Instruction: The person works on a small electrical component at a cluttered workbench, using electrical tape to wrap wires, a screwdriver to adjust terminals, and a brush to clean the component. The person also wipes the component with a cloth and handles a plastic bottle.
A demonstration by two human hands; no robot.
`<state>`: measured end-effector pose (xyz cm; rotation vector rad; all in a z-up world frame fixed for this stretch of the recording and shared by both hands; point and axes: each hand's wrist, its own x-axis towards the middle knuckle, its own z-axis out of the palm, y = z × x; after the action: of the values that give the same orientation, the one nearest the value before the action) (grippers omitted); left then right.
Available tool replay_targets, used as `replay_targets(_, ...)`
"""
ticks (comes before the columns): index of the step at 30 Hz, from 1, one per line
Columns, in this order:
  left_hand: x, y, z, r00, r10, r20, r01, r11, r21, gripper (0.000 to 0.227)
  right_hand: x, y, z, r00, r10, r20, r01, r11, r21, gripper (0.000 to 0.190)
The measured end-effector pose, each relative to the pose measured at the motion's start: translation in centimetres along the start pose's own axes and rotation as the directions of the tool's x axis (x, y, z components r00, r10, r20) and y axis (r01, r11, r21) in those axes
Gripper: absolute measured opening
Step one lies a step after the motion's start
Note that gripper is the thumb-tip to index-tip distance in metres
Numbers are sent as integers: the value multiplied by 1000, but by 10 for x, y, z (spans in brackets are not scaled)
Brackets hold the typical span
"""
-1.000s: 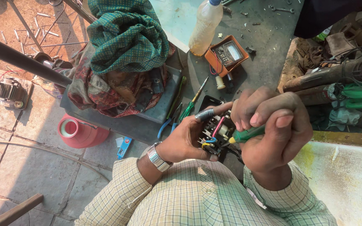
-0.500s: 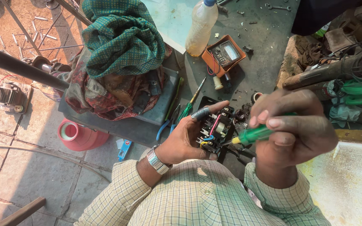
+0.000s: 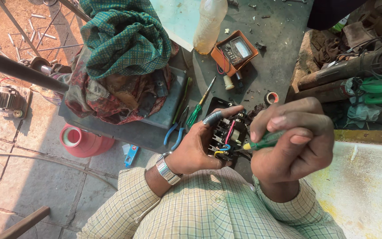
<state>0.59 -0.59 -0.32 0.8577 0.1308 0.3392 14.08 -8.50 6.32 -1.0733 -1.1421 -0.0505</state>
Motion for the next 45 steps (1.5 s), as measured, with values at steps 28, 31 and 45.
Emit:
replay_targets(28, 3, -5, 2, 997, -49, -54, 47, 998, -29, 105, 46, 4, -53, 941, -56, 333, 6, 989, 151, 31)
replay_targets(31, 6, -7, -1, 997, -33, -64, 33, 999, 0, 105, 45, -1, -66, 917, 33, 398, -102, 983, 155, 23)
replay_targets(45, 8, -12, -3, 991, -28, -129, 19, 998, -67, 108, 15, -21, -61, 922, 265, 282, -324, 927, 187, 28)
